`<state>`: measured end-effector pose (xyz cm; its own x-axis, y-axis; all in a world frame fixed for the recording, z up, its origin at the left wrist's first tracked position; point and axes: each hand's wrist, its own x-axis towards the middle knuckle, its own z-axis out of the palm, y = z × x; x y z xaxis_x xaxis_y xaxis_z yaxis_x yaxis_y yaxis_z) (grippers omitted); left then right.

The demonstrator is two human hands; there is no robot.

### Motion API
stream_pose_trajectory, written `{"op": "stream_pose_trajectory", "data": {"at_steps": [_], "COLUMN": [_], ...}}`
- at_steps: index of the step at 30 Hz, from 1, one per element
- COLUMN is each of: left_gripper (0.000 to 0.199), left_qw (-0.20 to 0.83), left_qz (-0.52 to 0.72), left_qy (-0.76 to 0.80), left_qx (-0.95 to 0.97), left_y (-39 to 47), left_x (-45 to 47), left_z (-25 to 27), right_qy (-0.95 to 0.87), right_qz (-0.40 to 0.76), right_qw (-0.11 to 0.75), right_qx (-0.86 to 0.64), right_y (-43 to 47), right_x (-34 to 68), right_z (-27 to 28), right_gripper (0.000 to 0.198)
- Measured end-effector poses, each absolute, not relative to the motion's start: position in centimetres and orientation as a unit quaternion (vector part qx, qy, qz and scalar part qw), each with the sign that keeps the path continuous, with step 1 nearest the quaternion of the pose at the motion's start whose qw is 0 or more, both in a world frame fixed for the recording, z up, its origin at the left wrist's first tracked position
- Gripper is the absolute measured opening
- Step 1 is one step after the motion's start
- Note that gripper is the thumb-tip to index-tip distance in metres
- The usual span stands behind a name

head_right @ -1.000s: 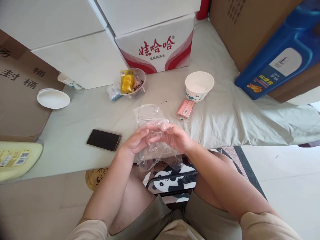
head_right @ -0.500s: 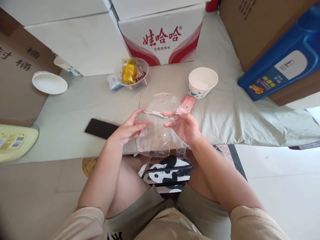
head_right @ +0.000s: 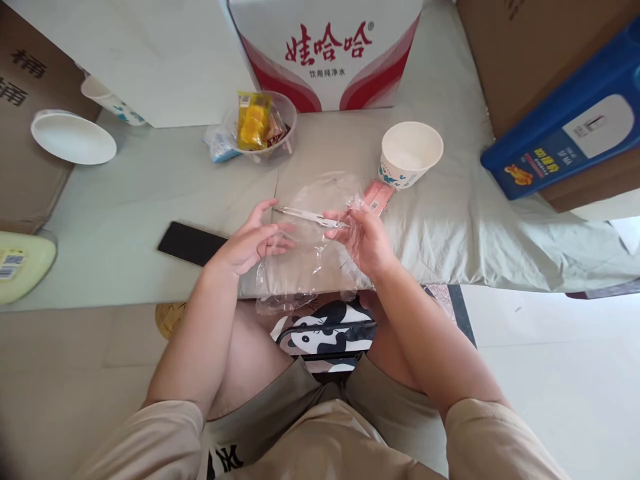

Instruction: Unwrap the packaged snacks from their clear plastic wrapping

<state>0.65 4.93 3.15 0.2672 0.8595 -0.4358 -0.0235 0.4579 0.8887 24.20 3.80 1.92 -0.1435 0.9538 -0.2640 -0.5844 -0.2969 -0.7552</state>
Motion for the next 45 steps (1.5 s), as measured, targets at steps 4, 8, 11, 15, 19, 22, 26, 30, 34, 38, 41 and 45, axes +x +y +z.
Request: {"op": "stream_pose_trajectory", "data": {"at_steps": [4, 8, 11, 15, 19, 22, 26, 30, 34, 38, 41, 45], "left_gripper": [0.078, 0.073, 0.054, 0.04, 0.041, 0.037, 0.026, 0.017, 0.014, 0.026, 0.033, 0.038], "left_qw": [0.681, 0.704, 0.661, 0.577, 0.54, 0.513, 0.422, 0.338, 0.285, 0.302, 0.319, 0.399], "left_qz": [0.232, 0.253, 0.389, 0.525, 0.561, 0.561, 0.549, 0.504, 0.486, 0.511, 0.529, 0.528], "left_qy": [0.546, 0.507, 0.5, 0.502, 0.5, 0.507, 0.541, 0.57, 0.555, 0.508, 0.489, 0.497], "left_qx": [0.431, 0.428, 0.403, 0.373, 0.379, 0.406, 0.477, 0.554, 0.612, 0.625, 0.616, 0.561], "left_y": [4.5, 4.7, 5.1, 5.7, 6.3, 6.7, 6.8, 6.3, 6.0, 5.8, 5.4, 5.1], "left_x": [1.0, 0.6, 0.2, 0.2, 0.2, 0.1, -0.1, -0.4, -1.0, -1.5, -1.3, -0.8], "left_z": [3.9, 4.0, 3.6, 2.7, 1.9, 1.6, 1.3, 1.3, 1.5, 1.9, 2.4, 2.5], "right_qy": [-0.253, -0.279, -0.311, -0.345, -0.424, -0.524, -0.602, -0.651, -0.682, -0.717, -0.727, -0.613], "right_qz": [0.713, 0.695, 0.628, 0.523, 0.492, 0.436, 0.276, 0.15, 0.045, 0.041, 0.153, 0.419], "right_qw": [0.542, 0.544, 0.567, 0.583, 0.587, 0.528, 0.453, 0.44, 0.43, 0.414, 0.442, 0.458], "right_qx": [-0.366, -0.378, -0.433, -0.517, -0.484, -0.506, -0.598, -0.6, -0.59, -0.56, -0.503, -0.488], "right_y": [3.8, 3.8, 3.9, 3.9, 3.6, 3.8, 4.5, 4.6, 4.1, 3.5, 3.0, 2.3], "right_x": [24.4, 24.3, 24.0, 23.5, 23.7, 24.6, 25.9, 26.5, 26.9, 27.2, 27.4, 27.3], "right_z": [2.0, 1.8, 1.1, 0.8, 1.2, 1.0, 0.1, -0.1, 0.8, 1.9, 2.3, 2.5], "right_gripper": [0.032, 0.035, 0.037, 0.04, 0.048, 0.046, 0.02, 0.012, 0.017, 0.022, 0.027, 0.024]}}
